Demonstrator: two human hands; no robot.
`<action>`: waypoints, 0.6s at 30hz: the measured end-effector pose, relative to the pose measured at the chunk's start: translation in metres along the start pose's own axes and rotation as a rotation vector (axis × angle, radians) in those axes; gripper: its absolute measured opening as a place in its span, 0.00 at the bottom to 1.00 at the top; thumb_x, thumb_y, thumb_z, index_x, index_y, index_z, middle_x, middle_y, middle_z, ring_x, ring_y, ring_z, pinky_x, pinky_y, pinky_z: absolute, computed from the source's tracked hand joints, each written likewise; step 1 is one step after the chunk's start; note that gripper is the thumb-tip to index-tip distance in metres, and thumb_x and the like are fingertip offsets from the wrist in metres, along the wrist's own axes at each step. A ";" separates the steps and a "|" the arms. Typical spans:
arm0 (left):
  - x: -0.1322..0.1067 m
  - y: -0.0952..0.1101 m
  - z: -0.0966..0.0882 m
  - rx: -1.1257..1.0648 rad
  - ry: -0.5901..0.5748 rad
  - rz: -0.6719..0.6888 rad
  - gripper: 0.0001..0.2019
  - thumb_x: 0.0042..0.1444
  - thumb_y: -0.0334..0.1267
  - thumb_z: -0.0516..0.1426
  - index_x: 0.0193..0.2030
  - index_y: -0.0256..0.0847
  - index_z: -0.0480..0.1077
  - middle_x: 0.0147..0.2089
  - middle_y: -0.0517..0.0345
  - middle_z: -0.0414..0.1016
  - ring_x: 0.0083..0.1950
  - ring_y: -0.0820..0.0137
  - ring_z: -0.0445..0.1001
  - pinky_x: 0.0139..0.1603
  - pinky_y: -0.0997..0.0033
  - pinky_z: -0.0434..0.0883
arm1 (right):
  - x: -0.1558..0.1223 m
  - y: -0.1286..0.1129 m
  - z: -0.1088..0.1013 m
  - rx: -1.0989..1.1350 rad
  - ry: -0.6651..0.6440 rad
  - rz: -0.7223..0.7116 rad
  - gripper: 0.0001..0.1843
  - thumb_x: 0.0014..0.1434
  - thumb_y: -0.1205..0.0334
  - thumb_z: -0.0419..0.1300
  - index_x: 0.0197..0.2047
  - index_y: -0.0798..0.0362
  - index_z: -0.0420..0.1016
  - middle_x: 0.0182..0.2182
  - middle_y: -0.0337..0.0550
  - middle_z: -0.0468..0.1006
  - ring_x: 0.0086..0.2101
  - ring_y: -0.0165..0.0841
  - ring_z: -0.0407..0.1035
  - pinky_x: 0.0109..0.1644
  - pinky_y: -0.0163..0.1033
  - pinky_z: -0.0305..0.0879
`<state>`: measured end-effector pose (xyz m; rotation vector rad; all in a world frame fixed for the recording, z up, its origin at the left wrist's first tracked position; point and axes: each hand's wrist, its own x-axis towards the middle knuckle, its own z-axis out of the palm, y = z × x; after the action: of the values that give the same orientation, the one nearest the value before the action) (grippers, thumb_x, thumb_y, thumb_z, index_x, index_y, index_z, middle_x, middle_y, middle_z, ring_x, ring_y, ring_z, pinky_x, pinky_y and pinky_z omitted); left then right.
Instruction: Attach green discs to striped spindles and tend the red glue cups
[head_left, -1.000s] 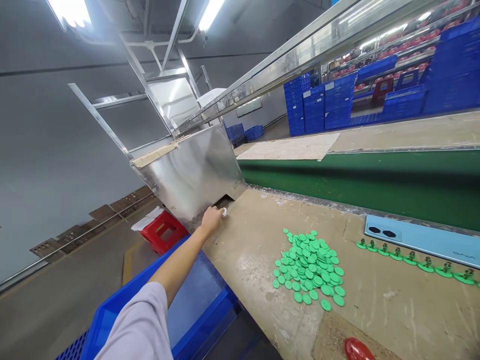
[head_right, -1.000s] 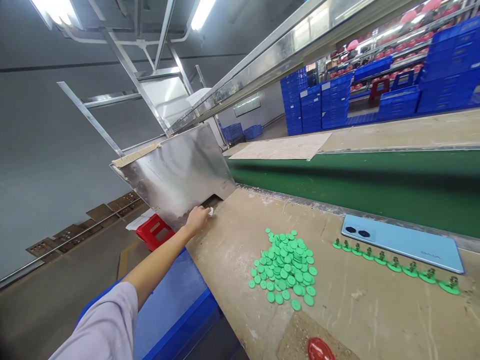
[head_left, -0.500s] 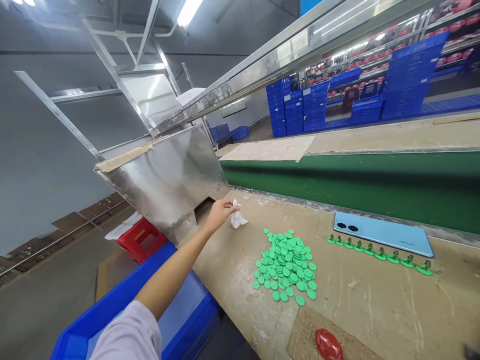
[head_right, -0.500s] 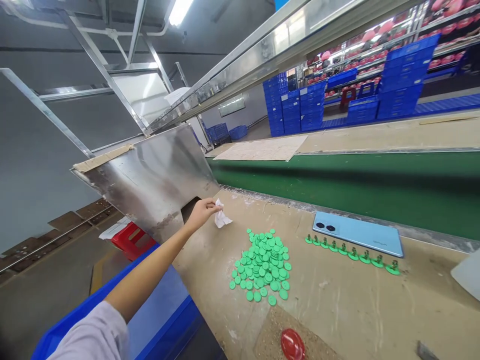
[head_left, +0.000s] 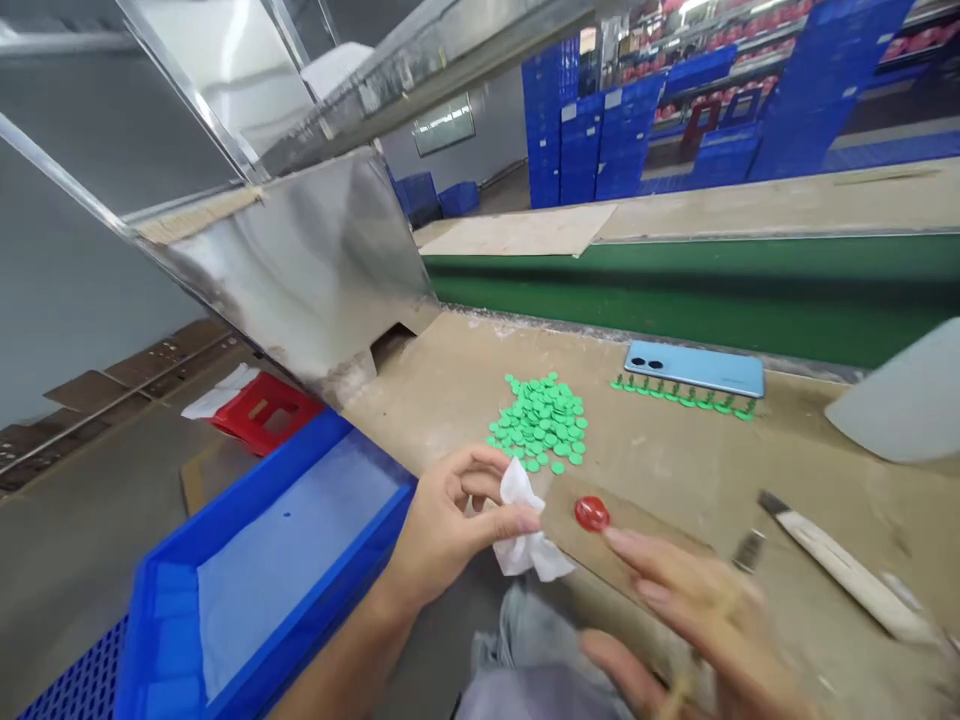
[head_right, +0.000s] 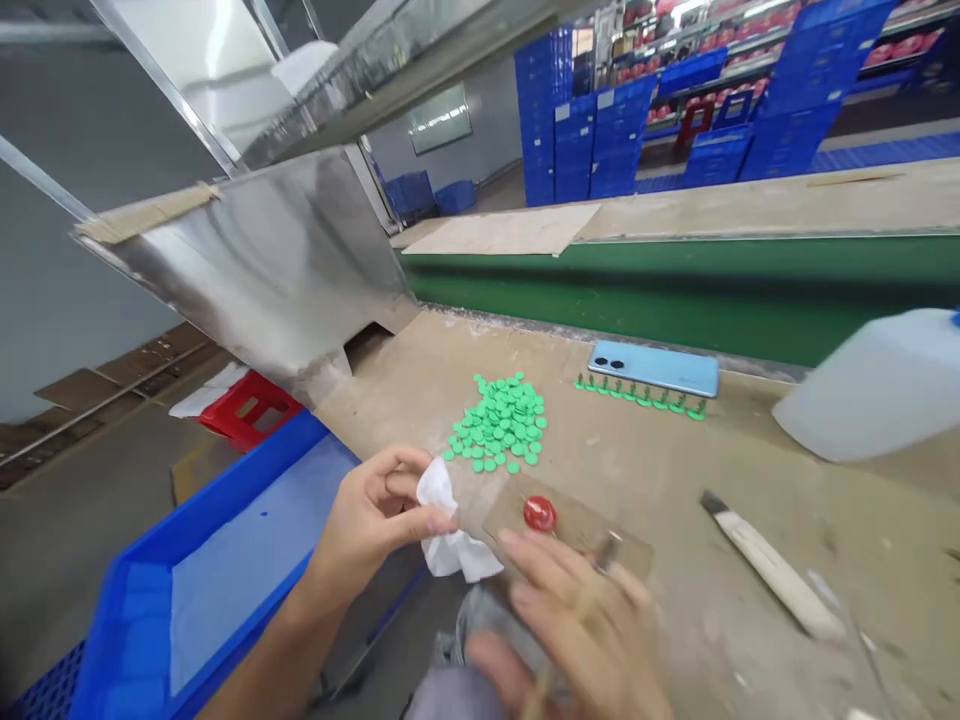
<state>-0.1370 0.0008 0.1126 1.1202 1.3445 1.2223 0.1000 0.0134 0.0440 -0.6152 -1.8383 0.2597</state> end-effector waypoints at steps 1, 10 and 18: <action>-0.010 -0.003 0.009 -0.053 -0.044 -0.039 0.23 0.46 0.45 0.77 0.42 0.40 0.73 0.30 0.58 0.85 0.28 0.71 0.76 0.31 0.74 0.68 | 0.008 -0.011 0.003 -0.038 -0.007 -0.031 0.13 0.66 0.57 0.70 0.53 0.44 0.77 0.49 0.42 0.87 0.47 0.40 0.83 0.47 0.45 0.73; -0.046 -0.020 0.036 -0.289 -0.131 -0.173 0.30 0.43 0.36 0.78 0.51 0.43 0.72 0.26 0.66 0.82 0.30 0.74 0.74 0.35 0.76 0.65 | 0.005 -0.050 0.018 -0.075 -0.074 0.040 0.07 0.74 0.70 0.58 0.47 0.48 0.71 0.44 0.39 0.89 0.48 0.35 0.84 0.53 0.42 0.62; -0.048 -0.023 0.037 -0.390 -0.298 -0.175 0.32 0.49 0.46 0.77 0.58 0.43 0.74 0.33 0.59 0.85 0.46 0.66 0.78 0.49 0.71 0.70 | 0.002 -0.047 0.005 -0.018 0.020 0.032 0.08 0.69 0.72 0.64 0.45 0.47 0.74 0.40 0.35 0.90 0.43 0.34 0.85 0.46 0.41 0.68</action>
<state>-0.0960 -0.0440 0.0914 0.8473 0.9093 1.0813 0.0816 -0.0243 0.0660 -0.6573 -1.8149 0.2579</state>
